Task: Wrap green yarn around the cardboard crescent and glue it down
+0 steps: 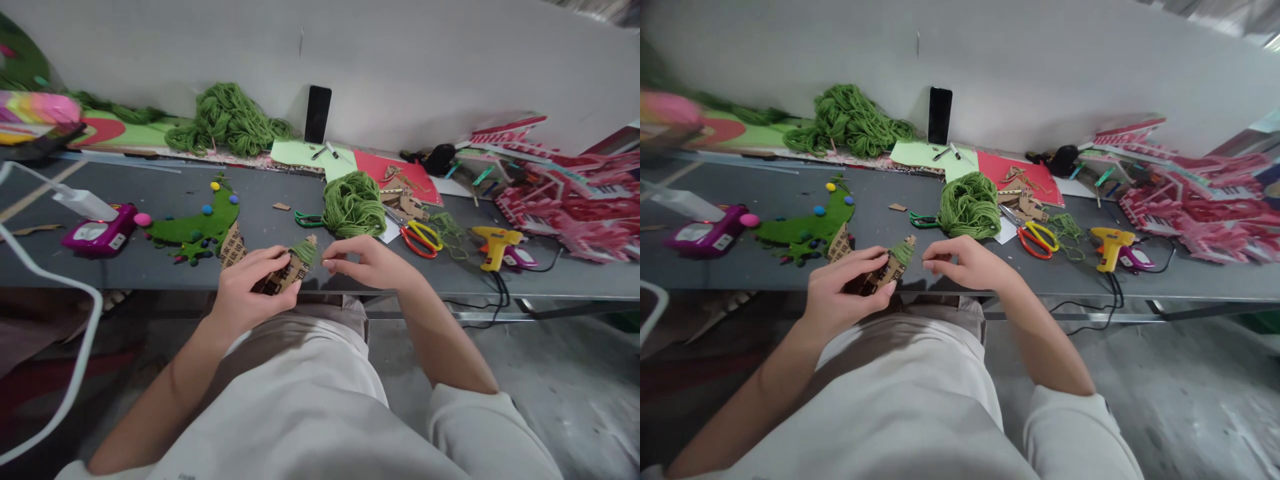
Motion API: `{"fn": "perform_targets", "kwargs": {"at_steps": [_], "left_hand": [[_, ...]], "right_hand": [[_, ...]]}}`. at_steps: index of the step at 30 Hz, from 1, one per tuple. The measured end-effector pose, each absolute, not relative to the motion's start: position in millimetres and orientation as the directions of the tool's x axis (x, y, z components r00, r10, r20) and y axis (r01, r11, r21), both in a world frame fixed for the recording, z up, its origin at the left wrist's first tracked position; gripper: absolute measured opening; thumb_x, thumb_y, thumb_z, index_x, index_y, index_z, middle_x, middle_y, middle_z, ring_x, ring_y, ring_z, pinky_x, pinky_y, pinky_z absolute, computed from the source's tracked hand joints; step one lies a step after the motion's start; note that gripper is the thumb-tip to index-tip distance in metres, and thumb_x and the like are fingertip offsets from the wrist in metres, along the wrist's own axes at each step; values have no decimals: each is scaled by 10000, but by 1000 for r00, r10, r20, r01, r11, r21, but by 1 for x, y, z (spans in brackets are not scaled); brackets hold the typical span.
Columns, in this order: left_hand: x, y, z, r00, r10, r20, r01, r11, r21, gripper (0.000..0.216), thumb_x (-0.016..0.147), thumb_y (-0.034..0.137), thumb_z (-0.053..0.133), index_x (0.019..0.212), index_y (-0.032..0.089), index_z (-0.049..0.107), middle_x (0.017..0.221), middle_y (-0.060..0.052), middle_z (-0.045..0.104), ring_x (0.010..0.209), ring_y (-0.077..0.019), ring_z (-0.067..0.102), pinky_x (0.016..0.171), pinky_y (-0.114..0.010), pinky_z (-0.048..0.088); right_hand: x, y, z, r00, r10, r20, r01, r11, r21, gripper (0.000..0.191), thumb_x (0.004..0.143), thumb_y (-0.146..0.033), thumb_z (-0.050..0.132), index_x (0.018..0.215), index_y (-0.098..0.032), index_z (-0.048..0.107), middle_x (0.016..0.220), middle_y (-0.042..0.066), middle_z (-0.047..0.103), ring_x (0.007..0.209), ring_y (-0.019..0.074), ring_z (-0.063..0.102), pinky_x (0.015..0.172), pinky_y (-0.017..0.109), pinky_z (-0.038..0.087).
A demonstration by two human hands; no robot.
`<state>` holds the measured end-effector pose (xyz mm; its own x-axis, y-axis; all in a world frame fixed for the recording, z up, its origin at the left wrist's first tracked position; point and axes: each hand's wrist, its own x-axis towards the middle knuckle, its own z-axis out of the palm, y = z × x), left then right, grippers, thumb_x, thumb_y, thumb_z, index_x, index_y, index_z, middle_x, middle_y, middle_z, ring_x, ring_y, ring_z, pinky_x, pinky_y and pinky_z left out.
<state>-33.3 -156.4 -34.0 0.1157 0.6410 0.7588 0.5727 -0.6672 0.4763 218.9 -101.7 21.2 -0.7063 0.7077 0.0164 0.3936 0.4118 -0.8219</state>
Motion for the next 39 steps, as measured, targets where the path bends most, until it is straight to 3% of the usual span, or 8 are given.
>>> {"fn": "perform_targets", "kwargs": {"at_steps": [7, 14, 18, 26, 35, 39], "left_hand": [[-36, -159, -32, 211, 641, 738, 413, -743, 527, 353, 699, 204, 804, 1050, 185, 774, 1107, -118, 794, 930, -236, 778, 897, -360, 642], [-42, -155, -20, 500, 537, 680, 288, -843, 454, 364, 736, 198, 800, 1093, 174, 731, 1106, -141, 779, 962, -231, 751, 926, -375, 613], [-41, -152, -17, 611, 516, 601, 328, -855, 401, 251, 797, 244, 756, 1039, 184, 734, 1065, -117, 777, 899, -220, 732, 898, -379, 599], [-32, -148, -16, 601, 642, 476, 546, -765, 341, 131, 813, 242, 682, 879, 154, 754, 915, -97, 775, 849, -253, 744, 818, -372, 584], [-28, -152, -18, 372, 763, 529, 700, -605, 380, 219, 772, 282, 723, 907, 124, 795, 1040, -150, 798, 914, -304, 774, 874, -389, 607], [-29, -153, -18, 306, 737, 603, 690, -608, 394, 245, 787, 295, 734, 938, 111, 794, 1032, -158, 796, 912, -296, 777, 887, -386, 616]], "right_hand": [[222, -73, 13, -819, 573, -7, 290, 405, -867, 294, 933, -402, 668, 914, -121, 755, 841, 71, 758, 789, 162, 677, 781, 259, 522], [211, -31, 21, -930, 300, -212, 329, 424, -844, 332, 875, -399, 731, 959, -84, 792, 856, 85, 784, 751, 129, 673, 722, 211, 503], [198, -27, 37, -921, 245, -304, 389, 514, -764, 298, 872, -374, 735, 920, -85, 786, 798, 64, 770, 697, 109, 633, 659, 202, 448], [195, -50, 62, -869, 393, -302, 496, 695, -521, 136, 881, -160, 607, 877, -125, 738, 751, 14, 704, 629, 93, 534, 608, 217, 357], [202, -83, 57, -820, 561, -118, 562, 747, -356, 175, 879, -120, 529, 872, -143, 702, 840, 60, 698, 708, 137, 538, 640, 253, 325], [211, -92, 49, -793, 606, -58, 579, 722, -379, 171, 934, -180, 521, 874, -143, 677, 798, 50, 659, 684, 133, 515, 624, 257, 308]]}}
